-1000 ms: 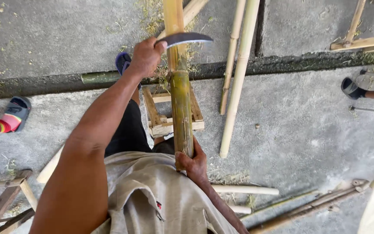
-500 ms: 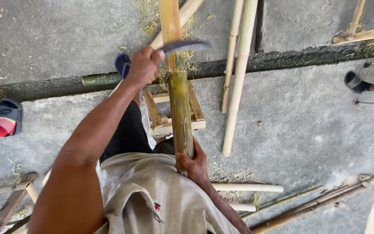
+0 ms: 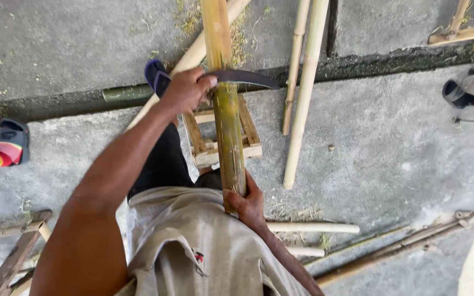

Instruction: Using a hooked blade to shave and smooth the surface of a bamboo stalk.

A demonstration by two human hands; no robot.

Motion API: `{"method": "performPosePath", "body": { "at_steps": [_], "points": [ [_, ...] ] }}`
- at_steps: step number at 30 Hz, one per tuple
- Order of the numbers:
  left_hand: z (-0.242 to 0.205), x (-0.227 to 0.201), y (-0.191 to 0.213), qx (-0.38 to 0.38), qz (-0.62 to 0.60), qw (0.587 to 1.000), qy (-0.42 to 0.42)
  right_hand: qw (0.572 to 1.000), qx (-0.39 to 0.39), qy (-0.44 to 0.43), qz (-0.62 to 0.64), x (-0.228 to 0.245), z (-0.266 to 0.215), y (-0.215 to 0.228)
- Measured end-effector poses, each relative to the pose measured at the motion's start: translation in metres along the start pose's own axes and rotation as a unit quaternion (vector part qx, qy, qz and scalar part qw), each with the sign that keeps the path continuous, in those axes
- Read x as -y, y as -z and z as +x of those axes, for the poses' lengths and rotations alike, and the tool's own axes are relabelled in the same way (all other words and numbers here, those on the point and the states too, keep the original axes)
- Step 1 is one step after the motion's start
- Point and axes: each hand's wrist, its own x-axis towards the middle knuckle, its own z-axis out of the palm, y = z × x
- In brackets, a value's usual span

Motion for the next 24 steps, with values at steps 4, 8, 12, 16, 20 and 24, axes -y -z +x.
{"method": "performPosePath", "body": {
  "at_steps": [4,8,12,16,20,24],
  "points": [
    [0.014,-0.008,0.016,-0.105,0.050,0.990,-0.074,1.000,0.007,0.009,0.001,0.001,0.005,0.002],
    [-0.009,0.007,0.002,0.043,0.087,0.994,0.049,0.998,0.024,-0.021,0.045,-0.018,-0.025,0.010],
    [0.061,0.030,0.027,-0.113,0.176,0.965,-0.157,0.998,0.024,0.003,0.052,0.006,0.003,0.002],
    [0.093,0.033,0.033,-0.170,0.221,0.938,-0.206,0.999,0.019,-0.050,0.008,0.002,-0.001,0.007],
    [0.089,0.046,0.023,-0.213,0.190,0.933,-0.220,1.000,0.023,-0.011,-0.012,-0.007,-0.002,0.007],
    [0.078,0.028,0.025,-0.172,0.103,0.966,-0.164,1.000,0.023,-0.003,-0.006,-0.011,0.001,0.009]
  ]
}}
